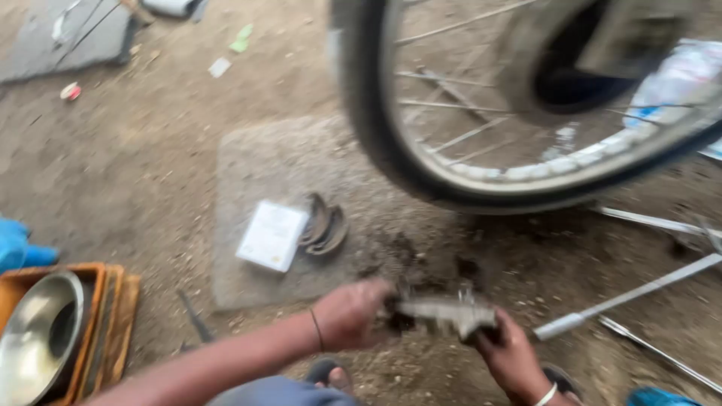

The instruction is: The person replaces the front brake shoes on a motorcycle. They take new brake shoes out of a box, fit the springs to join the pair, work the shoe assembly into the wheel hub, and use a T-handle wrench on the hub while old shoes and the brake panel lie on the ground.

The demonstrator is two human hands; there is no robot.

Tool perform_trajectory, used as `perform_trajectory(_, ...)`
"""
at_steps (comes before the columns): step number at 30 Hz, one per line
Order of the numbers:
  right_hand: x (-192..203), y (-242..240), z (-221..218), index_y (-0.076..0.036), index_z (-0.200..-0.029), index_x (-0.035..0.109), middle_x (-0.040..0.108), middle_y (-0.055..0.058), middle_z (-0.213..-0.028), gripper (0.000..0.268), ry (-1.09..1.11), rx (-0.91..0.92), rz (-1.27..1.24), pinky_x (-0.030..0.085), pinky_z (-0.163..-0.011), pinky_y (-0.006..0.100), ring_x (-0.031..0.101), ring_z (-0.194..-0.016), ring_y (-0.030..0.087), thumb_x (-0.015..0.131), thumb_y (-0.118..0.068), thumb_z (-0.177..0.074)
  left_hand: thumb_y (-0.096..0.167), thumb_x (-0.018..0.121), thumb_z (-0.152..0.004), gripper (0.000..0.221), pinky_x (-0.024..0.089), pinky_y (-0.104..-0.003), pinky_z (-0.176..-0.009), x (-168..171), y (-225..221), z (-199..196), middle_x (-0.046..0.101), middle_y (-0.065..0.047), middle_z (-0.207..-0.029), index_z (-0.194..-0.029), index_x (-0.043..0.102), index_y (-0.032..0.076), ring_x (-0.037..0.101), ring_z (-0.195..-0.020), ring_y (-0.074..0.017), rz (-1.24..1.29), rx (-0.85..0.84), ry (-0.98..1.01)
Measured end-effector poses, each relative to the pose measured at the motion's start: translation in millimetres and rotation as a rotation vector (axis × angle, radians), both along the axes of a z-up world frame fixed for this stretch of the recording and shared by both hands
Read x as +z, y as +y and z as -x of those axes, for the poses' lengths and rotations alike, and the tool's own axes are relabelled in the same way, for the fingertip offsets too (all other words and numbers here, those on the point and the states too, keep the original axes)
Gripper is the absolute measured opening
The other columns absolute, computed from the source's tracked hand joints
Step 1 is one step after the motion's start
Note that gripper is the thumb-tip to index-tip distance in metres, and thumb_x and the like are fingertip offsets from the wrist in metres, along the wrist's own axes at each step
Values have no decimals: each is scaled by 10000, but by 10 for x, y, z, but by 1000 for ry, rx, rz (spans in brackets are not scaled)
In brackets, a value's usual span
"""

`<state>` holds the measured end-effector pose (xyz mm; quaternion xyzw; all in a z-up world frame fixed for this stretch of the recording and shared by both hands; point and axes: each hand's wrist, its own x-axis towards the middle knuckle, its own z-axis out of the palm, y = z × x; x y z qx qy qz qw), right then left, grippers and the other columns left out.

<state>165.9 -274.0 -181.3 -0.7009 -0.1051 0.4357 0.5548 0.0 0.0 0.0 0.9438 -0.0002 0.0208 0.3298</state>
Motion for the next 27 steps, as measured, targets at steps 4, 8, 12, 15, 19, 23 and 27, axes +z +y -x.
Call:
perform_trajectory(4, 126, 324, 46, -80, -1466, 473, 692, 171, -1238, 748, 159, 98, 31, 575, -934, 430, 674, -1128, 298, 731, 80, -783, 144, 802, -818, 281, 617, -425, -735, -409, 0, 523, 689, -211, -1071, -984, 596, 49, 714, -904, -345, -70, -55, -248)
perform_trajectory(8, 552, 847, -60, -169, -1560, 335, 599, 120, -1424, 951, 28, 410, 8, 535, -1062, 404, 612, -1293, 243, 778, 0, -736, 124, 763, -952, 213, 658, -359, -849, -607, 298, 689, 697, -197, -1100, -1005, 588, 14, 724, -1013, -299, -269, 0, -526)
perform_trajectory(12, 650, 1343, -167, -209, -1628, 169, 539, 121, -1473, 996, -254, 759, 86, 504, -1107, 390, 600, -1321, 236, 743, -96, -822, 134, 727, -997, 178, 657, -321, -880, -800, 757, 710, 692, -192, -1070, -991, 587, 24, 724, -1039, -289, -408, 13, -603)
perform_trajectory(15, 603, 1532, -95, -188, -1632, 122, 434, 150, -1551, 1009, -396, 816, 70, 436, -1144, 421, 494, -1368, 274, 707, -34, -824, 145, 720, -981, 186, 656, -349, -898, -1010, 980, 801, 690, -173, -1028, -943, 553, 72, 711, -1028, -275, -449, -8, -522)
perform_trajectory(19, 603, 1659, -72, -133, -1603, 173, 397, 198, -1593, 947, -618, 824, 29, 342, -1155, 488, 414, -1428, 356, 638, 64, -801, 152, 704, -991, 153, 647, -341, -914, -1279, 1020, 803, 697, -142, -1061, -967, 554, 136, 710, -1093, -265, -492, -17, -532)
perform_trajectory(23, 517, 1682, -135, -74, -1518, 355, 477, 202, -1515, 773, -955, 762, -81, 420, -1139, 458, 488, -1387, 362, 559, 107, -794, 154, 680, -946, 119, 596, -408, -875, -1316, 1033, 749, 693, -142, -1088, -1036, 602, 160, 687, -1088, -306, -455, -67, -443)
perform_trajectory(27, 511, 1748, -316, -33, -1430, 467, 478, 221, -1495, 704, -929, 732, -49, 496, -1058, 422, 526, -1330, 379, 559, 113, -747, 152, 686, -996, 128, 574, -435, -1036, -1220, 1066, 693, 675, -133, -1237, -1114, 637, 162, 630, -1217, -297, -451, -54, -382)
